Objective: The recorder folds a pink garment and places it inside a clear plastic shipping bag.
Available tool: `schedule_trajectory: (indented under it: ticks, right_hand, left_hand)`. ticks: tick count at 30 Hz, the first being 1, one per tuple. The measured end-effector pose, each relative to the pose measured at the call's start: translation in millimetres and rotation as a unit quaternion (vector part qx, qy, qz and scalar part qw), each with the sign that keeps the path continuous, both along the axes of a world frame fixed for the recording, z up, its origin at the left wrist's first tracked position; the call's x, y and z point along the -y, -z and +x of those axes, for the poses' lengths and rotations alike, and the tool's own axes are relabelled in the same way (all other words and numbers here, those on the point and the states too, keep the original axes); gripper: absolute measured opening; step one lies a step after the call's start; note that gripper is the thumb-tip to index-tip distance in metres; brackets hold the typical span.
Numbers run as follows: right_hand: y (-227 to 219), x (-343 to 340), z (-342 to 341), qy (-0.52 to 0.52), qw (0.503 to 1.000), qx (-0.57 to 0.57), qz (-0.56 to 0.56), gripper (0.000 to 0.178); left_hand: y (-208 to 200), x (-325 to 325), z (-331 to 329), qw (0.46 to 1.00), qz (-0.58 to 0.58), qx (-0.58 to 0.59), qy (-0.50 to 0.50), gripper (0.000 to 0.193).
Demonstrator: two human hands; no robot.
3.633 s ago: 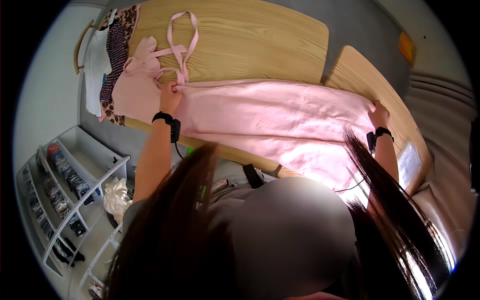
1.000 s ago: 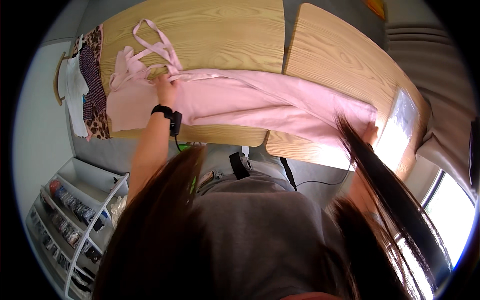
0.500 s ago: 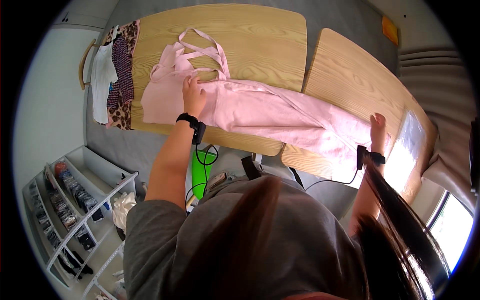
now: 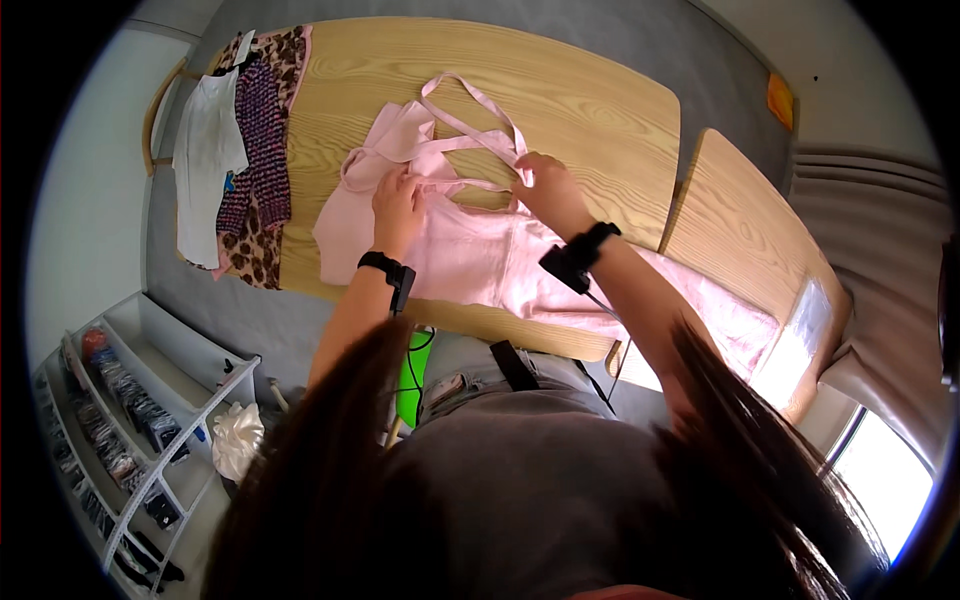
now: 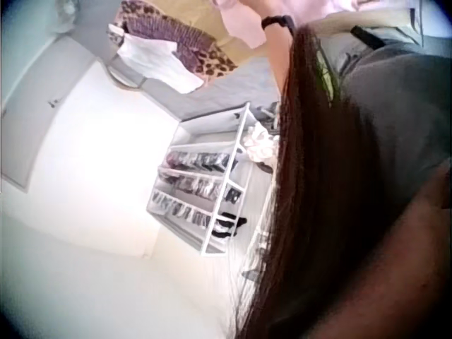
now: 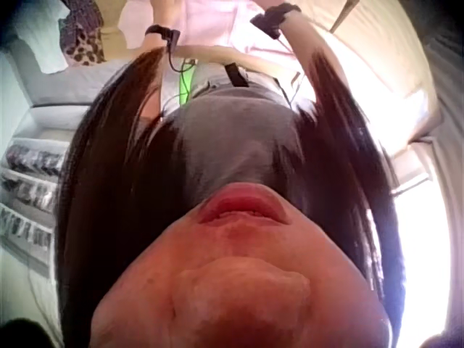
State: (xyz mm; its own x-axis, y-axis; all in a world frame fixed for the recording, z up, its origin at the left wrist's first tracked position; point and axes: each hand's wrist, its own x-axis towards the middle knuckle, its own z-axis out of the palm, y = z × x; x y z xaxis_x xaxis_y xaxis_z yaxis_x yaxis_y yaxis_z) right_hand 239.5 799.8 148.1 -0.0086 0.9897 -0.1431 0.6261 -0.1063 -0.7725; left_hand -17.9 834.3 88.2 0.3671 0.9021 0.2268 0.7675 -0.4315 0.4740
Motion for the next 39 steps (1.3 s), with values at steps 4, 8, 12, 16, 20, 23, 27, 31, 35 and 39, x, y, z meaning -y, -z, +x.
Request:
schedule_trajectory:
  ticks: [4, 8, 12, 16, 20, 23, 27, 31, 35, 39]
  right_hand:
    - [50.3, -46.6, -30.7, 0.096, 0.982, 0.15, 0.068, 0.024]
    - [67.8, -70.4, -39.8, 0.058, 0.971, 0.23, -0.019, 0.018]
    - [58.9, -73.7, -10.0, 0.055, 0.988, 0.012, -0.143, 0.015]
    - [26.1, -60.9, 23.6, 0.11, 0.87, -0.445, -0.181, 0.024]
    - [-9.8, -43.4, 40.2, 0.075, 0.743, -0.655, -0.116, 0.045]
    - [-52.9, -34.7, 30.3, 0.069, 0.785, -0.612, -0.076, 0.052]
    - [-73.4, -20.5, 17.3, -0.014, 0.93, -0.366, -0.032, 0.053]
    - [-93.6, -20.1, -2.3, 0.078, 0.919, -0.374, -0.099, 0.048]
    - [-114.3, -13.1, 21.6, 0.145, 0.877, -0.458, 0.025, 0.049]
    - [-136.3, -4.1, 44.0, 0.166, 0.831, -0.514, 0.137, 0.052]
  left_hand:
    - [1.5, -12.5, -17.5, 0.998, -0.014, 0.032, -0.06, 0.025]
    - [4.4, -26.0, -41.1, 0.997, -0.054, -0.037, -0.031, 0.023]
    - [-31.4, -47.8, -24.4, 0.998, -0.065, 0.017, -0.001, 0.021]
    - [-82.9, -57.1, 1.0, 0.973, -0.098, 0.209, 0.003, 0.027]
    - [-125.3, -60.6, 33.1, 0.946, -0.103, 0.299, 0.078, 0.032]
    - [-138.1, -60.1, 56.0, 0.933, -0.09, 0.322, 0.13, 0.033]
    - [-145.8, -54.5, 103.4, 0.915, -0.011, 0.331, 0.23, 0.036]
    - [-148.8, -47.8, 110.0, 0.924, 0.03, 0.305, 0.23, 0.041]
    - [-109.2, -30.0, 84.4, 0.959, 0.032, 0.271, 0.072, 0.054]
    - [-29.9, 4.2, 38.7, 0.995, -0.002, 0.102, 0.002, 0.059]
